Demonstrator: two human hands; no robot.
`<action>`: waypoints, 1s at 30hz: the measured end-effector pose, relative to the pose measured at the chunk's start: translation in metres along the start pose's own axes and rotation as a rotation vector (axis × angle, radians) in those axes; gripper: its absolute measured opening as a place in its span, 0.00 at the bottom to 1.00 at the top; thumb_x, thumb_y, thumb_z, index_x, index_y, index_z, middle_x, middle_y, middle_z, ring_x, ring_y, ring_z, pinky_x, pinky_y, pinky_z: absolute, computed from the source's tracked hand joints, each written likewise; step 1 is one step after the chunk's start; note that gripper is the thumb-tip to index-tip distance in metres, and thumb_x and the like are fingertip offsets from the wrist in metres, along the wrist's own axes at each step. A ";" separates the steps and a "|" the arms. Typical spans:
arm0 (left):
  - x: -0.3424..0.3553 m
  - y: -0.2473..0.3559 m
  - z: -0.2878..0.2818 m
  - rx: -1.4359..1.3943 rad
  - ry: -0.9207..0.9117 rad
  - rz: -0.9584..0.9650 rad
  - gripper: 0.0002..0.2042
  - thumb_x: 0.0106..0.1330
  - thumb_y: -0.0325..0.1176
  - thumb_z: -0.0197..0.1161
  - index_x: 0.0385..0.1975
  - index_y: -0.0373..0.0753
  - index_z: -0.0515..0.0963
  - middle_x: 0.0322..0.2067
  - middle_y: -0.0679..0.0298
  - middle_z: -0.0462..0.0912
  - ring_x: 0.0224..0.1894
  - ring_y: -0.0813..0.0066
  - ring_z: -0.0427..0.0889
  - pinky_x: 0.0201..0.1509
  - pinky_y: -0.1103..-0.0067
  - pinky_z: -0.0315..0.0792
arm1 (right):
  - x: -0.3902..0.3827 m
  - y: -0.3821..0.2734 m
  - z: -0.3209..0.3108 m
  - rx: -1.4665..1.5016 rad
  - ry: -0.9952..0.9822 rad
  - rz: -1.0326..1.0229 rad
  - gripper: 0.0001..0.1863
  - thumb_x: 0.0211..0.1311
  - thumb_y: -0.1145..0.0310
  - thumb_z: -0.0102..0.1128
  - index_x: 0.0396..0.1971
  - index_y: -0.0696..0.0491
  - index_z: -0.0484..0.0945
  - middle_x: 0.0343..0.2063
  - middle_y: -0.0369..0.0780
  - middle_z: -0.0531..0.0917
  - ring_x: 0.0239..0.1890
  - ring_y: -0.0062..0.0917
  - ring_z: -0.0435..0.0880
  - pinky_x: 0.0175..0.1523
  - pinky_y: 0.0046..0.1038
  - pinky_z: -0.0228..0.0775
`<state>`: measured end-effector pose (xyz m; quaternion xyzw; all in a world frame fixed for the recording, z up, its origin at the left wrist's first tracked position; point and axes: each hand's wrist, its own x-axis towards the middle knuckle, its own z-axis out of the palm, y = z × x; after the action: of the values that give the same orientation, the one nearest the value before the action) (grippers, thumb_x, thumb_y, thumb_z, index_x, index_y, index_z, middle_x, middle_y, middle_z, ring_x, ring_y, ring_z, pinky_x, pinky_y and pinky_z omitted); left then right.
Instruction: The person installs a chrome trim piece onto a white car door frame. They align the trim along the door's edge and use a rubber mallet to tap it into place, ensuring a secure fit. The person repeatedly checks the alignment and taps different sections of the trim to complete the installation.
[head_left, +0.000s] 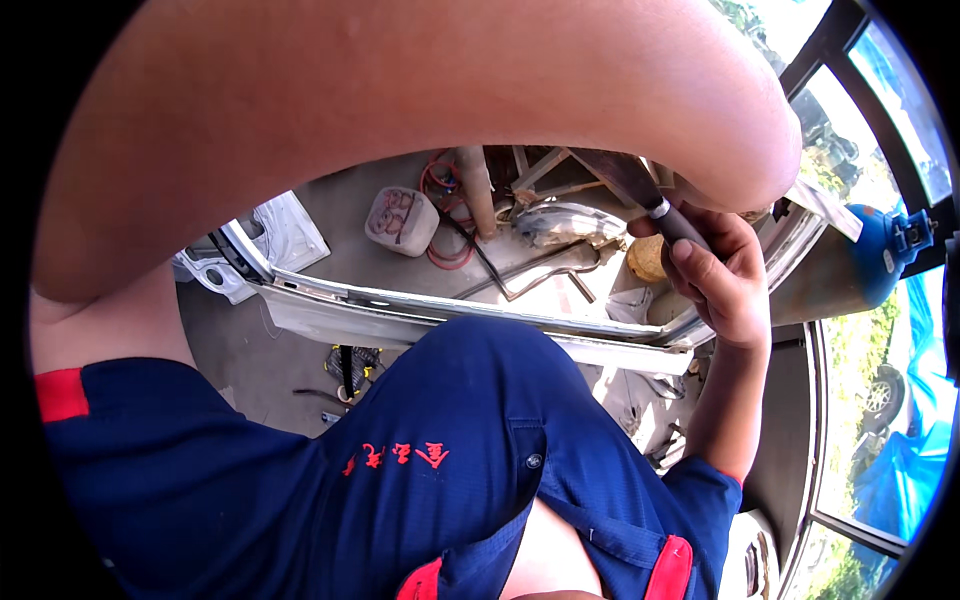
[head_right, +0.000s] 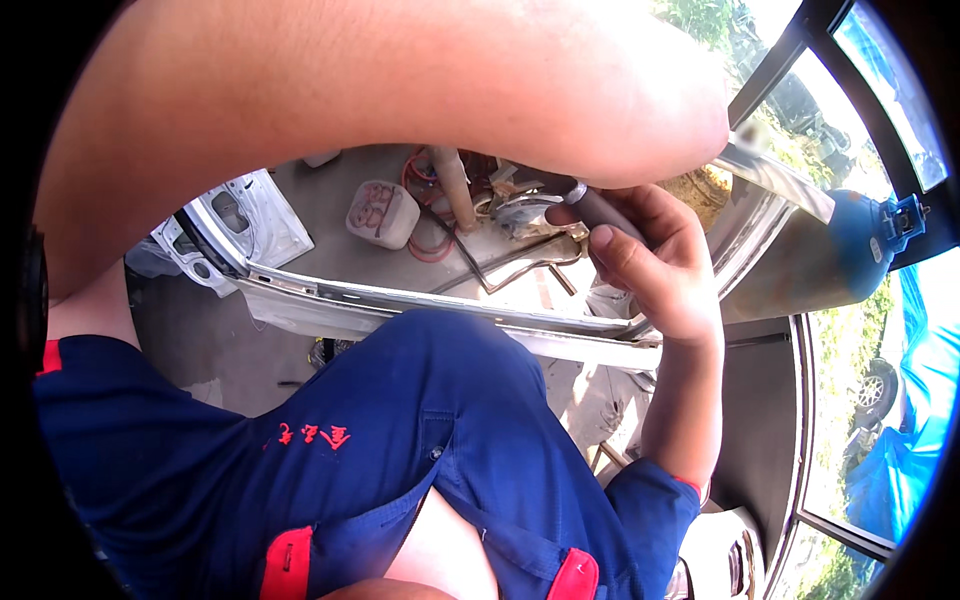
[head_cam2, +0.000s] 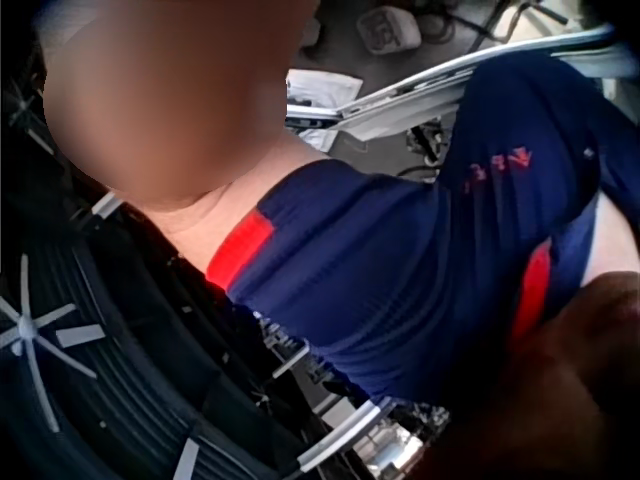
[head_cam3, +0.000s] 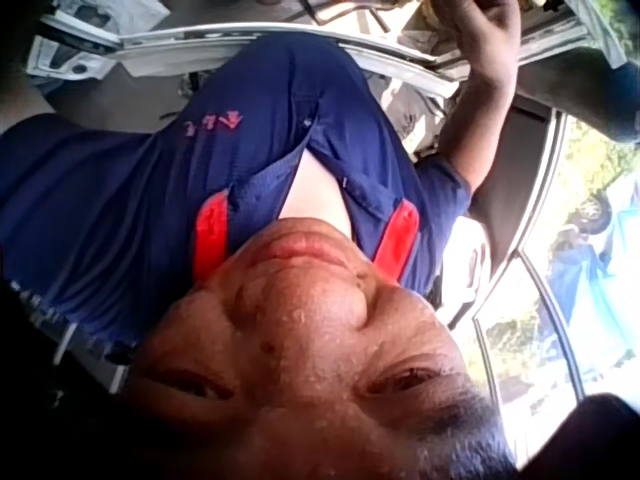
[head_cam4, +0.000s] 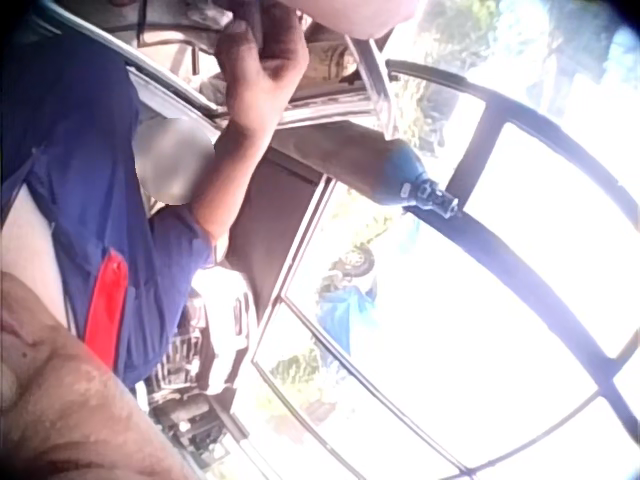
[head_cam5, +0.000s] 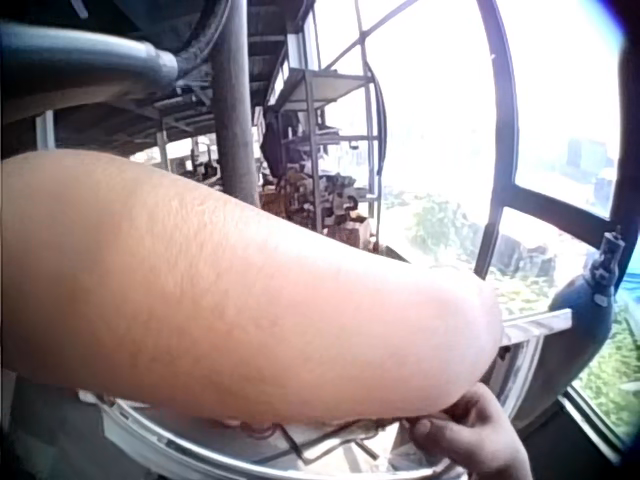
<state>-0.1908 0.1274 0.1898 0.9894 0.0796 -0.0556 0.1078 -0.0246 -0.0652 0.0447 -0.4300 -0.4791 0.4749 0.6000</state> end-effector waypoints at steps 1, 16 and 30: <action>0.005 -0.003 0.003 -0.002 -0.001 0.026 0.13 0.49 0.35 0.72 0.32 0.35 0.88 0.27 0.53 0.87 0.32 0.59 0.87 0.39 0.67 0.83 | 0.001 0.001 -0.001 -0.007 0.031 0.020 0.20 0.70 0.70 0.61 0.58 0.62 0.76 0.43 0.43 0.88 0.26 0.08 0.70 0.29 0.13 0.61; 0.067 0.036 -0.005 0.148 -0.100 0.200 0.12 0.49 0.36 0.71 0.30 0.34 0.88 0.26 0.51 0.86 0.30 0.57 0.87 0.38 0.66 0.82 | 0.020 -0.011 -0.009 -0.256 -0.020 -0.003 0.12 0.70 0.69 0.66 0.45 0.62 0.83 0.36 0.38 0.87 0.40 0.18 0.82 0.48 0.24 0.73; 0.094 0.070 -0.012 0.372 -0.282 0.344 0.12 0.49 0.36 0.69 0.28 0.33 0.88 0.24 0.50 0.86 0.29 0.56 0.87 0.37 0.66 0.82 | 0.019 -0.004 0.008 -0.526 -0.072 -0.200 0.22 0.68 0.78 0.63 0.60 0.66 0.75 0.43 0.43 0.87 0.43 0.20 0.83 0.54 0.24 0.73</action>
<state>-0.0860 0.0764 0.2041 0.9736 -0.1167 -0.1873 -0.0575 -0.0305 -0.0471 0.0533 -0.5043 -0.6468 0.2877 0.4945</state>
